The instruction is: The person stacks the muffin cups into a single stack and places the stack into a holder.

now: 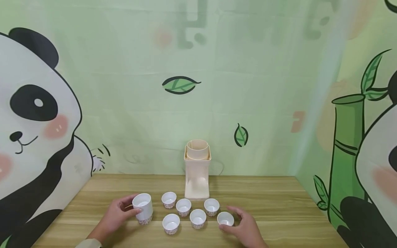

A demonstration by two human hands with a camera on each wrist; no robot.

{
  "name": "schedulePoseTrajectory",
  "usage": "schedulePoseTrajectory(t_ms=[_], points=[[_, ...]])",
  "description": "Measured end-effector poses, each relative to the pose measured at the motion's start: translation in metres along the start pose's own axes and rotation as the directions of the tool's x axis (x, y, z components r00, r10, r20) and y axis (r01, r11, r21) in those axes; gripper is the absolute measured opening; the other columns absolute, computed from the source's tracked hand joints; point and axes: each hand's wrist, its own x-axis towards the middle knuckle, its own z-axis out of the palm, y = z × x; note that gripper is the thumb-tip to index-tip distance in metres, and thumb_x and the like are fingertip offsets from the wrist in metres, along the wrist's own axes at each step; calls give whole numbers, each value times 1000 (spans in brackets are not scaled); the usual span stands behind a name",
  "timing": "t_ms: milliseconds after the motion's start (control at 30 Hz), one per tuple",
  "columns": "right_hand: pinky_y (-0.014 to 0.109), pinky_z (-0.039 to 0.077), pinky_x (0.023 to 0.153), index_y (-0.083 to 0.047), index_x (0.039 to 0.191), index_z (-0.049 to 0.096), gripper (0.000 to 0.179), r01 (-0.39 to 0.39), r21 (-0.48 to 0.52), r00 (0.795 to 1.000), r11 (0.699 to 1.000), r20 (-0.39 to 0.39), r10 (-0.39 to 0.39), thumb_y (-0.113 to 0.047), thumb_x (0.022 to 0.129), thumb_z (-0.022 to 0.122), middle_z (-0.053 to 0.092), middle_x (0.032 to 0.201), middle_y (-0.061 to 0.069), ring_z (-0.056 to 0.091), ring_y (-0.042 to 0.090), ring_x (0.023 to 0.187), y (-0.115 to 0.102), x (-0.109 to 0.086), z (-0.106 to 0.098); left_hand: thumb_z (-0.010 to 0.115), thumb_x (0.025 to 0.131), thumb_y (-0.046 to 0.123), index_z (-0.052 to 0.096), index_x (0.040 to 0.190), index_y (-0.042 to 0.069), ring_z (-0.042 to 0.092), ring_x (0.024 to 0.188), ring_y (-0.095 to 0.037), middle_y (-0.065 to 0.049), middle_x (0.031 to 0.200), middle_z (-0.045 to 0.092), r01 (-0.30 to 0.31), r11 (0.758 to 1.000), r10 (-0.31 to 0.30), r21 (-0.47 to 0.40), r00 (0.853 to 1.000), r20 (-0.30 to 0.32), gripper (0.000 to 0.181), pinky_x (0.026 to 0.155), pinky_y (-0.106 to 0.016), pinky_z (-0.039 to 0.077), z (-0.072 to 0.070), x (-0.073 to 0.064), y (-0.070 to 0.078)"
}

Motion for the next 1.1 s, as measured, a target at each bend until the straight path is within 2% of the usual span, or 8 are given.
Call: schedulePoseTrajectory(t_ms=[300,533,800,1100], points=[[40,52,107,-3,129,74,66,9,-55,1000,998,-9,-10,-24,72,101,75,129,7,64,30,127,3,1,-1,86,90,6,64,139,-9,70,111,-11,-24,129,72,-29,1000,29,-10,1000,11,56,96,-20,57,0,1,-1],[37,52,103,-3,127,74,63,0,-57,1000,998,9,1,-22,73,101,74,128,6,64,27,123,2,2,-1,85,90,6,64,139,-9,70,110,-10,-25,129,72,-33,999,34,-11,999,15,56,96,-20,57,0,1,-2],[23,53,90,2,127,73,62,10,-1,998,1000,55,-10,-15,74,99,74,124,10,65,22,111,5,4,0,87,89,7,65,138,-8,71,109,-10,-23,127,73,-16,1000,16,-4,1000,1,56,95,-20,57,1,1,0],[23,53,88,2,127,72,63,16,-9,999,1000,52,-16,-16,73,100,74,123,10,65,21,108,6,5,0,86,90,6,63,140,-9,70,111,-12,-25,129,72,-30,999,31,-13,999,19,57,96,-21,57,-1,1,-1]])
